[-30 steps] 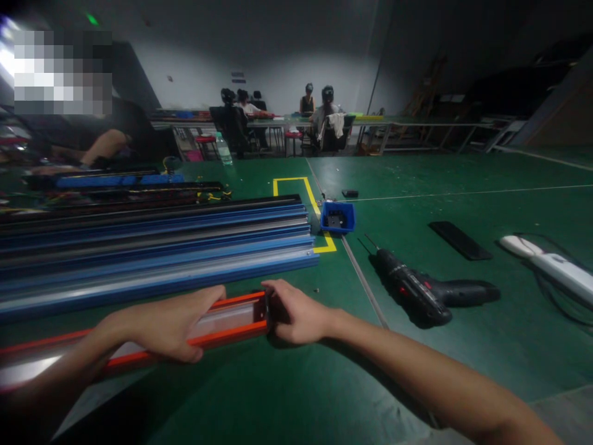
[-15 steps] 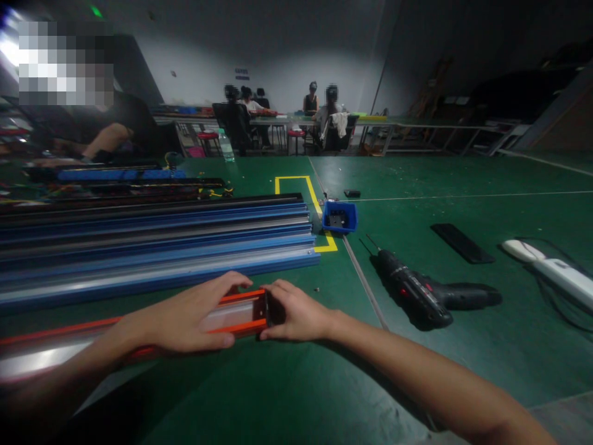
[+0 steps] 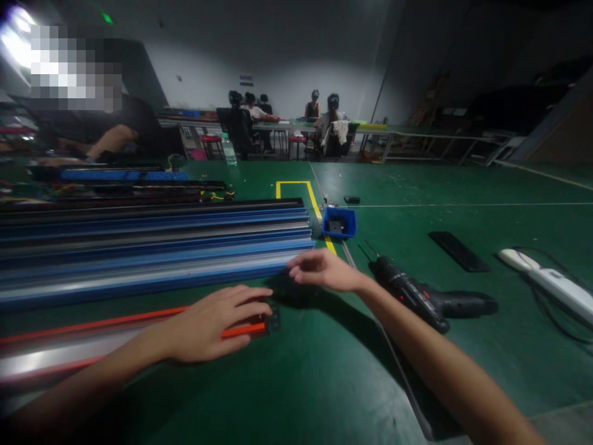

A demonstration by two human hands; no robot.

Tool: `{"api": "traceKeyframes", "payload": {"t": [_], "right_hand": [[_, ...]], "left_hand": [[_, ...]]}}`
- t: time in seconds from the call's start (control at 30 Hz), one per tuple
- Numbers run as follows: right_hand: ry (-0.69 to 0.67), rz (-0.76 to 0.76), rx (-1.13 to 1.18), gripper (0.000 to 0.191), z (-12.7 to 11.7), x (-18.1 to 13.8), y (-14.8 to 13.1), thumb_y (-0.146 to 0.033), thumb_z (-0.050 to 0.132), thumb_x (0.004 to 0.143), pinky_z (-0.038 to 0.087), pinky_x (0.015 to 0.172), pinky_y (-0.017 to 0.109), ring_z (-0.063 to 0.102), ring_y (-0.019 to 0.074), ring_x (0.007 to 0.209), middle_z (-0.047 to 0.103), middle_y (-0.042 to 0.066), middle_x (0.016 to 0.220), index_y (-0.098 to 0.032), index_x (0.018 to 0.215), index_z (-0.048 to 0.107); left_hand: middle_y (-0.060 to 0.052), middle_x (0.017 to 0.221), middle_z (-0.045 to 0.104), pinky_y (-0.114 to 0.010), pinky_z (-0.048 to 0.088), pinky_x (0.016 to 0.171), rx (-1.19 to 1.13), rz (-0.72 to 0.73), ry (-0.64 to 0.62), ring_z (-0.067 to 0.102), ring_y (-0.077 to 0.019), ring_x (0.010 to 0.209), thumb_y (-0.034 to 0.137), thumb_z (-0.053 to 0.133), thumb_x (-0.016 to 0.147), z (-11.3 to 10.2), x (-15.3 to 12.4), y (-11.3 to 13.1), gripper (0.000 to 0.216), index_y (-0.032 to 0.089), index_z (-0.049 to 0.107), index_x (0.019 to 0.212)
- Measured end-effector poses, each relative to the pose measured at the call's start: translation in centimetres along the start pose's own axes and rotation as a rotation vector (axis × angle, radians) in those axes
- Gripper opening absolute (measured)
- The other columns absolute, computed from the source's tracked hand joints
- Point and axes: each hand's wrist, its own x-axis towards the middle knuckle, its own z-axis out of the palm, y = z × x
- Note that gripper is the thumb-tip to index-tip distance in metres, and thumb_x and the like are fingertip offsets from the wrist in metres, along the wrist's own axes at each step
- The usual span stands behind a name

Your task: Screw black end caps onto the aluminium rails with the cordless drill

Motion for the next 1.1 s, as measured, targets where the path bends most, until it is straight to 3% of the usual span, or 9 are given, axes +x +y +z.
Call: {"api": "traceKeyframes", "payload": {"t": [0.13,0.2,0.23,0.3,0.5,0.7,0.93,1.1], "right_hand": [[0.459,0.002,-0.495,0.031,-7.4,0.5,-0.5,-0.031,0.067,0.091,0.058,0.088,0.039,0.072,0.0223,0.093,0.077,0.012,0.108,-0.013,0.115,0.075],[0.563,0.117,-0.911,0.031,-10.5,1.0,-0.2,-0.024,0.058,0.095,0.057,0.085,0.036,0.072,0.0222,0.09,0.077,0.013,0.108,-0.012,0.118,0.074],[0.548,0.181,-1.087,0.033,-11.6,1.4,0.0,-0.02,0.055,0.096,0.056,0.084,0.033,0.071,0.022,0.092,0.077,0.013,0.111,-0.012,0.121,0.073],[0.521,0.235,-1.224,0.034,-13.3,2.3,0.4,-0.015,0.054,0.094,0.053,0.088,0.033,0.07,0.0252,0.1,0.076,0.015,0.113,-0.01,0.121,0.074],[0.381,0.333,-1.413,0.033,-14.7,5.7,2.0,-0.02,0.061,0.092,0.05,0.092,0.038,0.068,0.0315,0.105,0.077,0.018,0.111,-0.016,0.119,0.078],[0.285,0.388,-1.495,0.03,-15.2,7.3,3.4,-0.026,0.055,0.097,0.048,0.091,0.034,0.07,0.0264,0.098,0.078,0.016,0.105,-0.016,0.106,0.082],[0.169,0.358,-1.501,0.034,-15.6,7.4,3.6,-0.024,0.054,0.097,0.051,0.086,0.03,0.07,0.0248,0.104,0.076,0.008,0.122,-0.024,0.121,0.077],[0.135,0.411,-1.513,0.03,-15.8,8.5,3.5,-0.024,0.051,0.097,0.053,0.077,0.032,0.073,0.028,0.097,0.077,0.016,0.112,-0.016,0.111,0.077]], "left_hand": [[-0.007,0.159,0.043,-0.054,0.043,0.114,-0.026,-0.003,0.007,0.051,-0.0322,0.136,0.034,0.062,0.091,0.0,0.1,0.0,0.049,0.033,0.053,0.139],[-0.007,0.157,0.044,-0.054,0.044,0.113,-0.032,-0.009,0.007,0.052,-0.0316,0.135,0.035,0.063,0.09,0.0,0.2,0.1,0.049,0.033,0.054,0.138],[-0.007,0.157,0.044,-0.054,0.044,0.113,-0.032,-0.012,0.005,0.053,-0.0312,0.134,0.035,0.062,0.09,0.0,0.2,0.1,0.049,0.033,0.053,0.138],[-0.007,0.157,0.044,-0.054,0.044,0.113,-0.031,-0.017,-0.001,0.053,-0.0309,0.133,0.035,0.062,0.09,-0.1,0.3,0.2,0.049,0.033,0.053,0.138],[-0.006,0.156,0.044,-0.054,0.043,0.114,-0.028,-0.016,0.0,0.051,-0.031,0.136,0.034,0.063,0.088,0.1,0.3,0.0,0.049,0.034,0.052,0.137],[-0.007,0.156,0.044,-0.053,0.045,0.112,-0.031,-0.017,-0.004,0.051,-0.0314,0.136,0.036,0.063,0.089,0.0,0.3,0.0,0.05,0.034,0.052,0.138],[-0.008,0.157,0.043,-0.054,0.046,0.11,0.001,-0.002,0.008,0.053,-0.0322,0.132,0.034,0.063,0.089,0.3,0.3,-0.3,0.051,0.034,0.052,0.139],[-0.006,0.155,0.044,-0.052,0.048,0.107,0.002,0.012,0.03,0.055,-0.0304,0.129,0.033,0.063,0.089,0.3,0.2,-0.3,0.05,0.034,0.052,0.138]]}}
